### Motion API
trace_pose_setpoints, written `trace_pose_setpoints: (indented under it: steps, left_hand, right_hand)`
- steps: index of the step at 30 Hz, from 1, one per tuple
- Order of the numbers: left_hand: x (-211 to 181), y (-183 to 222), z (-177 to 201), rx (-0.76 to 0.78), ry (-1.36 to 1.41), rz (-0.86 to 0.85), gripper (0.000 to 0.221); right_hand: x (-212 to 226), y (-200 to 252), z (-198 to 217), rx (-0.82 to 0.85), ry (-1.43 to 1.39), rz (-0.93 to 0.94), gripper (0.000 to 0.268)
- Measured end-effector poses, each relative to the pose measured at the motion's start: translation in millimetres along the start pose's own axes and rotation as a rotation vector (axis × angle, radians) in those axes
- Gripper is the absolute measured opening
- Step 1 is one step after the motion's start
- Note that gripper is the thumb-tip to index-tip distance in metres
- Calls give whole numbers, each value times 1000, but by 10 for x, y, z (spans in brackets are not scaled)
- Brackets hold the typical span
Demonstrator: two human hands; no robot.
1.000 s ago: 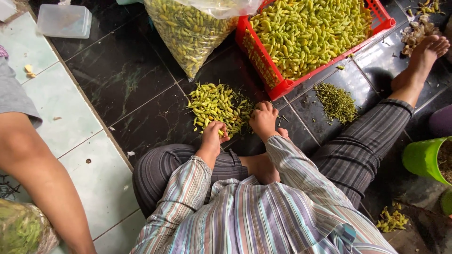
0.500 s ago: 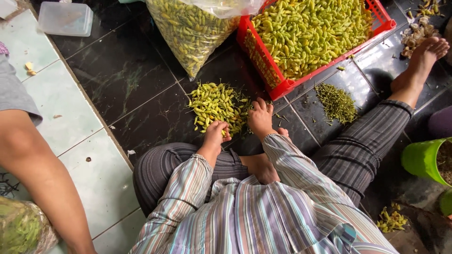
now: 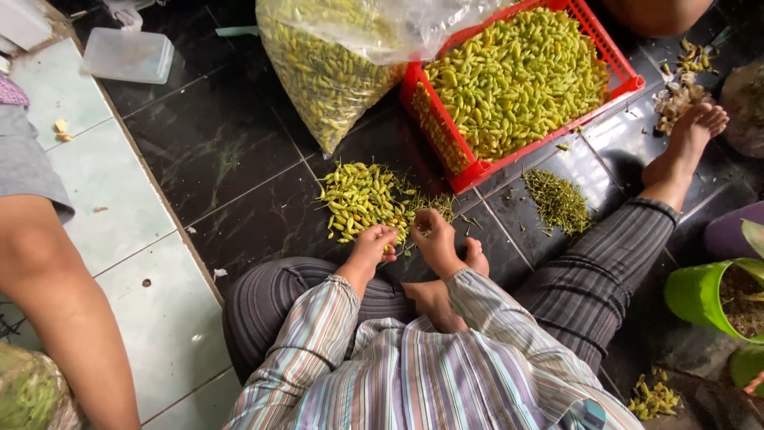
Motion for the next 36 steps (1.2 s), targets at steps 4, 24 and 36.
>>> trace_pose_setpoints:
  steps: [4,24,36]
  left_hand:
    - [48,-6,-42,55,-14,-7,27]
    - [185,-74,-147,310,-556,-72,13]
    - [471,-353,51,182,-665,5,12]
  right_hand:
    - [64,91,-217,65,-111,-15,22]
    - [-94,346,-247,433,-865,-378,10]
    - [-355,267,-373,272,-566,-285,13]
Point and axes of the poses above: each hand's wrist, its own y-axis away from the middle knuckle, its own z-axis out of the back of the hand, x = y × z, the point moved 7 cm from there along -y, towards the middle knuckle, and after that the axes turned 14 degrees about x, right-handed, at the moved point
